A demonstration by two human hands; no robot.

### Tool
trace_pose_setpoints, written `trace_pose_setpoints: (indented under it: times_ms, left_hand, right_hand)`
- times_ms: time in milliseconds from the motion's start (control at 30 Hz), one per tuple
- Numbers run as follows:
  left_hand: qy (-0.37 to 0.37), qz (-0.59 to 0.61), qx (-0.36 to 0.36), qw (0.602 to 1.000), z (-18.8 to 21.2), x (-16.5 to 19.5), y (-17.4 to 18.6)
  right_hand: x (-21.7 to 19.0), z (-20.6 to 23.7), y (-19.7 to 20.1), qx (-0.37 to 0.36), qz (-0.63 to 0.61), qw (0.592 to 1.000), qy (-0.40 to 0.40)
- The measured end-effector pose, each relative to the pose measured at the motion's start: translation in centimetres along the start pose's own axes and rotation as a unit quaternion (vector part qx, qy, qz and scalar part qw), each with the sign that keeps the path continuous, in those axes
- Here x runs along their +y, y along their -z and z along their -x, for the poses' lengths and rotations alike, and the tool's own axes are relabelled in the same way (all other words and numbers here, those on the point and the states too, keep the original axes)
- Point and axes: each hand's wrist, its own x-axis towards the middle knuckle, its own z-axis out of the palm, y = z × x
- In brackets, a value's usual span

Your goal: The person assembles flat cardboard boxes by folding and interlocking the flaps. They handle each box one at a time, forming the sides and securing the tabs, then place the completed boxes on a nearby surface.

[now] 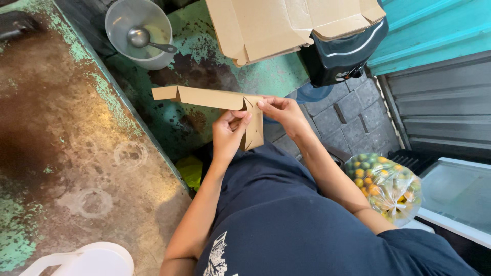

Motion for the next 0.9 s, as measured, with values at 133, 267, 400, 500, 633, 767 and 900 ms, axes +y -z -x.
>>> trace_pose_setpoints:
  times_ms: [133, 267, 400, 500, 633, 767, 900]
  left_hand:
    - [-0.01, -0.024, 0.015, 1.0, 0.2, 0.2, -0.1]
    - [0.001, -0.015, 0.031, 0.999, 0.1, 0.2, -0.2]
    - [0.013, -0.019, 0.024, 0.999, 0.1, 0.2, -0.3]
    - [0.008, -0.089, 0.023, 0.996, 0.2, 0.8, -0.3]
    - [0.016, -0.175, 0.03, 0.984, 0.3, 2.6, -0.7]
    - [0.042, -0.247, 0.036, 0.967, 0.6, 3.5, -0.9]
    - [0.003, -0.308, -0.016, 0.951, 0.9, 1.9, -0.6]
  right_hand:
    - [0.8, 0.1, -0.4, -0.012, 0.007, 0.995, 0.096]
    - [1.8, 0.9, -1.0, 0.014, 0.014, 0.992, 0.121]
    - [2.9, 0.8, -1.5, 0.04, -0.004, 0.989, 0.144]
    - [2.9, 0.6, -1.1, 0.044, 0.156, 0.969, 0.188]
    - [-0.3, 0.0, 0.6, -0.007, 0.505, 0.812, 0.292]
    - [-3.7, 0.7, -0.7, -0.004, 0.459, 0.856, 0.24]
    - [-4.6, 0.6, -4.5, 0.001, 0.483, 0.838, 0.252]
